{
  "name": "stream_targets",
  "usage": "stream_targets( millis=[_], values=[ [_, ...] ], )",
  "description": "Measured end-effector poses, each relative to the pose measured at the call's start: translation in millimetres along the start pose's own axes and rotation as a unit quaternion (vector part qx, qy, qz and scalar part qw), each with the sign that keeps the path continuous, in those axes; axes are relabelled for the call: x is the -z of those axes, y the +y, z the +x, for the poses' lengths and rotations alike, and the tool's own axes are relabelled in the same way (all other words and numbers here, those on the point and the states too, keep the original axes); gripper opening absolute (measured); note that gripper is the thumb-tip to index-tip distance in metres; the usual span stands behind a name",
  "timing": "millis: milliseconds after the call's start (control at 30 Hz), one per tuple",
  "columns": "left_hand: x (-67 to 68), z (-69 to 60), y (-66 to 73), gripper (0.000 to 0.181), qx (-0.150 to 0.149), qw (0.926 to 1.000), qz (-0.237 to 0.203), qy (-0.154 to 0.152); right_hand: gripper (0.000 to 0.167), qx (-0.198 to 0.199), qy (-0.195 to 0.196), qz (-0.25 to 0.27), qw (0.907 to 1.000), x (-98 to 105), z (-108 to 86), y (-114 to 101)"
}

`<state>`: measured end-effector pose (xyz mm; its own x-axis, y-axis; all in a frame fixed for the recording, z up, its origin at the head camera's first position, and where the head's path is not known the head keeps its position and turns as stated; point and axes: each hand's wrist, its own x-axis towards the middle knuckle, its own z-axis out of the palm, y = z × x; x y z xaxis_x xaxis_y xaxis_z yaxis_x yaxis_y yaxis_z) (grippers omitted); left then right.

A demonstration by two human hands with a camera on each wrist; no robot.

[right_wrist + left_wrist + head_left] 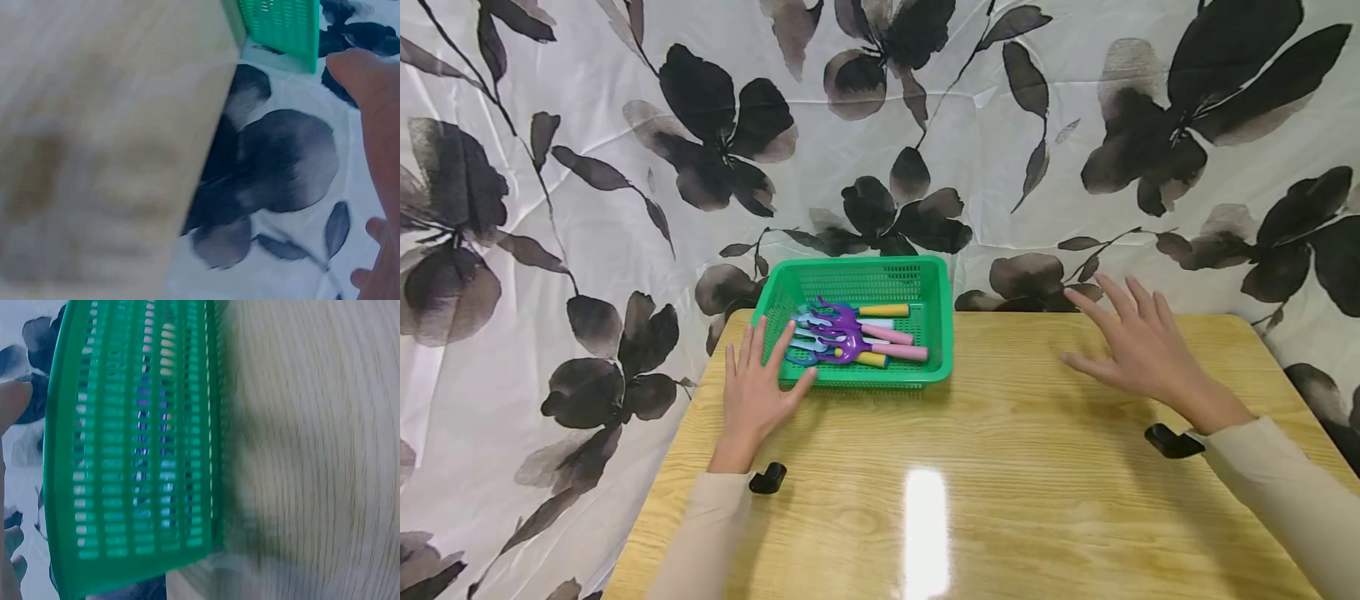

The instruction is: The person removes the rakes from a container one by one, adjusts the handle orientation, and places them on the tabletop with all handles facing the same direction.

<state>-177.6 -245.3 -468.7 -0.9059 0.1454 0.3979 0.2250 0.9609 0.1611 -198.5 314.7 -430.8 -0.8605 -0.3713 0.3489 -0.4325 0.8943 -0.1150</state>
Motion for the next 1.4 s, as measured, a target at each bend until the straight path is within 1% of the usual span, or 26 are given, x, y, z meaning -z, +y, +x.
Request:
stream_targets(
  millis=[100,167,300,400,467,567,667,733,800,900,1000,1067,1100,1133,1167,1233,1367,1400],
  values=[
    [1.9,1.0,-7.7,0.085,0.003,1.0000,-0.004,-0.003,0.098,0.044,-0.005,0.023,0.9987,4.9,22.7,-6.5],
    [2.7,0.4,-12.8,0.086,0.010,0.9998,-0.014,-0.009,0.098,0.072,-0.012,0.032,0.9968,5.4,38.0,-11.3],
    [2.8,-2.3,-22.8,0.088,0.030,0.9981,-0.054,-0.008,0.092,0.116,-0.036,0.053,0.9912,6.9,70.1,-26.2],
    [1.1,-6.5,-30.2,0.090,0.061,0.9932,-0.099,-0.004,0.087,0.119,-0.067,0.077,0.9876,7.3,96.3,-42.8],
    [0.2,-10.8,-34.5,0.091,0.088,0.9868,-0.136,-0.005,0.085,0.118,-0.092,0.096,0.9841,5.2,115.3,-55.3],
    [-2.6,-15.7,-40.5,0.095,0.128,0.9728,-0.192,-0.014,0.087,0.116,-0.131,0.123,0.9769,-2.6,142.4,-74.9],
    [-5.3,-17.1,-43.9,0.097,0.148,0.9581,-0.245,-0.012,0.088,0.129,-0.162,0.153,0.9664,-12.1,165.4,-95.0],
    [-7.4,-17.8,-45.2,0.096,0.161,0.9459,-0.282,-0.012,0.089,0.130,-0.182,0.176,0.9587,-17.4,179.2,-108.9],
    [-9.2,-18.5,-45.6,0.095,0.174,0.9313,-0.319,-0.018,0.089,0.130,-0.201,0.199,0.9504,-23.4,192.4,-121.7],
    [-12.5,-20.2,-46.1,0.092,0.198,0.9062,-0.372,-0.035,0.090,0.125,-0.238,0.227,0.9359,-34.2,209.9,-137.9],
    [-15.5,-21.4,-45.5,0.090,0.209,0.8814,-0.421,-0.047,0.089,0.119,-0.290,0.243,0.9180,-47.4,222.9,-150.3],
    [-17.1,-21.3,-45.0,0.090,0.211,0.8655,-0.452,-0.049,0.088,0.109,-0.327,0.247,0.9055,-55.9,228.6,-157.9],
    [-17.8,-20.9,-44.6,0.089,0.211,0.8578,-0.466,-0.049,0.086,0.106,-0.343,0.248,0.8997,-60.1,230.8,-161.2],
    [-18.3,-20.6,-44.0,0.089,0.212,0.8521,-0.476,-0.049,0.084,0.099,-0.359,0.251,0.8934,-63.7,232.0,-164.8],
    [-19.0,-20.1,-43.7,0.089,0.215,0.8475,-0.483,-0.049,0.083,0.095,-0.372,0.251,0.8885,-67.9,232.9,-167.6],
    [-20.4,-19.1,-42.6,0.089,0.216,0.8430,-0.490,-0.045,0.078,0.086,-0.398,0.255,0.8771,-75.5,233.4,-173.0],
    [-22.5,-18.3,-40.8,0.088,0.221,0.8407,-0.493,-0.035,0.075,0.072,-0.442,0.261,0.8555,-91.3,230.2,-179.2],
    [-22.8,-18.6,-40.7,0.088,0.220,0.8411,-0.493,-0.033,0.075,0.071,-0.451,0.263,0.8503,-94.9,229.4,-180.1]
  ],
)
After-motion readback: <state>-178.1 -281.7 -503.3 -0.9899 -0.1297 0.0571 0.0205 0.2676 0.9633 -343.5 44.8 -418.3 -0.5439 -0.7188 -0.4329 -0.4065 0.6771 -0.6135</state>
